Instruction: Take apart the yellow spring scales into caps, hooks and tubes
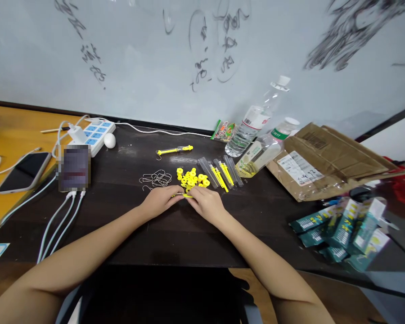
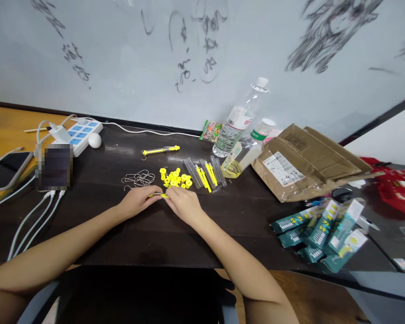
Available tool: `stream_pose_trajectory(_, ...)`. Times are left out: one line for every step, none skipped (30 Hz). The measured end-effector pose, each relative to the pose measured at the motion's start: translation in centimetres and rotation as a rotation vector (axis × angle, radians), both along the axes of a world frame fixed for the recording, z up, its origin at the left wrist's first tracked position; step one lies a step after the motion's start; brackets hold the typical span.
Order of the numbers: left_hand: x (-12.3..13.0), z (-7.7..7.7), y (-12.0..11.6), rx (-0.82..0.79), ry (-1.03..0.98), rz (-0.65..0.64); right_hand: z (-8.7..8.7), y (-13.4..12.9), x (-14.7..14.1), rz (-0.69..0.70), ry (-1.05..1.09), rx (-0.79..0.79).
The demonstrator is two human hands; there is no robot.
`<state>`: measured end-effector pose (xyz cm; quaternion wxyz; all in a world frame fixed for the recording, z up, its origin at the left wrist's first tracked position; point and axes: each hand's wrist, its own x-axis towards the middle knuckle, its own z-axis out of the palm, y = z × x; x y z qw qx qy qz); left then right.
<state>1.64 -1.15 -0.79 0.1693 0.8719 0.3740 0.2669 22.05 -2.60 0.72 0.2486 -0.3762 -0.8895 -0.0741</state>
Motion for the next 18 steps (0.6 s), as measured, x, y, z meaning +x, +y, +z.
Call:
stream_pose_trajectory(-0.04,-0.03,0.01,0.003,-0.013,-0.009,0.12,-0.03,0.00,0.008,0.036,-0.028)
stream_pose_trajectory(-0.07,-0.05,0.01,0.003,-0.028,-0.022,0.24,-0.08,-0.01,0.013,0.077,-0.064)
stream_pose_trajectory(-0.09,-0.04,-0.01,-0.003,-0.046,-0.036,0.32,-0.12,-0.02,0.017,0.120,-0.106)
stream_pose_trajectory(-0.10,0.00,-0.02,-0.014,-0.066,-0.052,0.39,-0.16,-0.04,0.019,0.166,-0.149)
stream_pose_trajectory(-0.09,0.05,-0.05,-0.031,-0.086,-0.066,0.42,-0.20,-0.07,0.020,0.212,-0.191)
stream_pose_trajectory(-0.07,0.12,-0.07,-0.048,-0.106,-0.079,0.42,-0.23,-0.11,0.021,0.255,-0.229)
stream_pose_trajectory(-0.05,0.19,-0.10,-0.062,-0.125,-0.089,0.41,-0.25,-0.15,0.020,0.294,-0.265)
stream_pose_trajectory(-0.01,0.26,-0.12,-0.066,-0.140,-0.092,0.38,-0.25,-0.19,0.018,0.329,-0.297)
stream_pose_trajectory(0.03,0.31,-0.15,-0.059,-0.149,-0.091,0.34,-0.25,-0.23,0.015,0.360,-0.327)
stream_pose_trajectory(0.06,0.34,-0.17,-0.042,-0.152,-0.086,0.31,-0.23,-0.27,0.013,0.391,-0.356)
stream_pose_trajectory(0.09,0.34,-0.20,-0.017,-0.149,-0.078,0.27,-0.21,-0.31,0.011,0.424,-0.385)
stream_pose_trajectory(0.11,0.32,-0.23,0.011,-0.142,-0.069,0.24,-0.17,-0.35,0.011,0.459,-0.416)
stream_pose_trajectory(0.11,0.28,-0.26,0.039,-0.130,-0.062,0.21,-0.13,-0.39,0.013,0.496,-0.448)
stream_pose_trajectory(0.09,0.22,-0.29,0.067,-0.117,-0.057,0.18,-0.08,-0.43,0.015,0.536,-0.485)
stream_pose_trajectory(0.07,0.16,-0.32,0.094,-0.105,-0.053,0.16,-0.03,-0.48,0.018,0.580,-0.527)
stream_pose_trajectory(0.03,0.09,-0.35,0.121,-0.095,-0.046,0.15,0.03,-0.53,0.021,0.627,-0.577)
stream_pose_trajectory(-0.01,0.02,-0.36,0.145,-0.088,-0.037,0.16,0.09,-0.59,0.026,0.677,-0.635)
stream_pose_trajectory(-0.04,-0.04,-0.37,0.168,-0.083,-0.027,0.17,0.13,-0.66,0.035,0.726,-0.701)
